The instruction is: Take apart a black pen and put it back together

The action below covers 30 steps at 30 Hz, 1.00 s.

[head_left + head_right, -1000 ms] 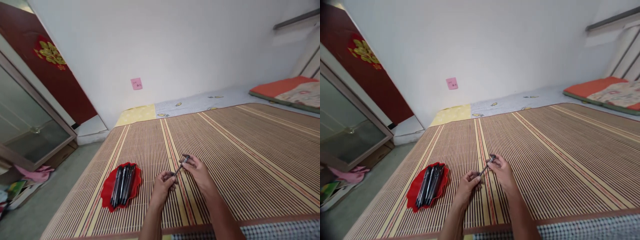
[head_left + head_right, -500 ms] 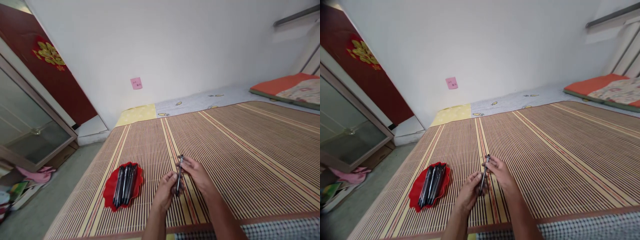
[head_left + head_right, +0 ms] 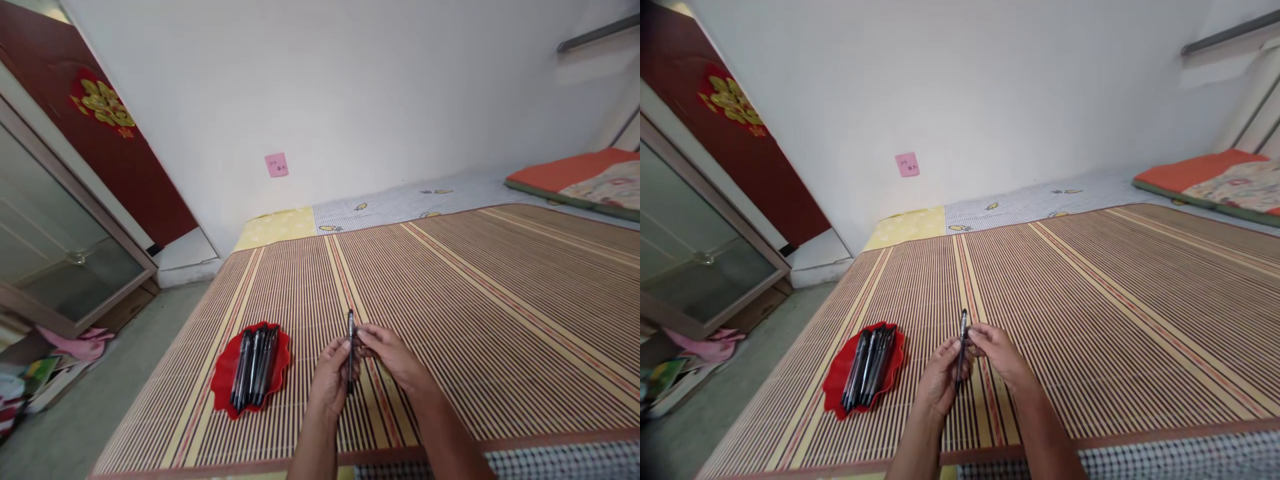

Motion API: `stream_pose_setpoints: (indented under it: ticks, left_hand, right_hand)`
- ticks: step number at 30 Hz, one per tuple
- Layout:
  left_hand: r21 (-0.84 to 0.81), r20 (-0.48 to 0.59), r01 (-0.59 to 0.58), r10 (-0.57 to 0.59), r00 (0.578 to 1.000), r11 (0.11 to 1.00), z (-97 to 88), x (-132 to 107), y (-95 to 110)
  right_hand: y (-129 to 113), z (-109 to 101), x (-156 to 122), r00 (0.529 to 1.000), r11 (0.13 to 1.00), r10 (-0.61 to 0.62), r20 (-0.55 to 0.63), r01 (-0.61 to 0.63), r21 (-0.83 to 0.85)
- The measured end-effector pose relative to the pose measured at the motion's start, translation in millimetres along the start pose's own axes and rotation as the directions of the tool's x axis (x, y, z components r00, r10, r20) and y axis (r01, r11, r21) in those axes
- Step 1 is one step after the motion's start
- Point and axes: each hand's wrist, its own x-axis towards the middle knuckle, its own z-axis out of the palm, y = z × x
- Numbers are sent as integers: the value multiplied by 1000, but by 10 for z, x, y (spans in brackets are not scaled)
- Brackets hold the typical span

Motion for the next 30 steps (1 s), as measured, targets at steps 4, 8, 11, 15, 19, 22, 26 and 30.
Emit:
stream_pose_setpoints:
  ticks: [4, 8, 11, 15, 19, 22, 26, 30]
  left_hand:
    - [65, -31, -25, 27, 999, 998, -4, 13, -35]
    - [140, -63, -42, 51, 997, 989, -3, 15, -72]
    - [182, -62, -40, 52, 997, 982, 19, -5, -72]
    - [216, -33, -31, 39, 999, 976, 74, -59, -55]
    - [283, -16, -21, 27, 1000, 959, 87, -98, -67]
    - [305, -32, -21, 32, 999, 952, 56, -89, -84]
    - [213, -124, -23, 50, 991, 977, 19, -44, -96]
    - [114, -285, -145, 172, 943, 983, -2, 6, -95]
  right_hand:
    - [-47, 47, -4, 999, 1000, 3, -39, -2, 15]
    - [-95, 76, -20, 999, 1000, -10, -42, 9, -15]
    - [-107, 95, -26, 998, 997, -45, -42, 43, -58]
    - [-87, 81, 3, 988, 999, -37, -147, 33, -32]
    - [-79, -72, 55, 917, 981, 26, -398, 53, 188]
    - [-91, -213, 68, 835, 957, 21, -550, 143, 253]
    - [-89, -254, 56, 823, 966, -26, -568, 166, 196]
    - [-38, -176, 62, 865, 993, -53, -498, 97, 62]
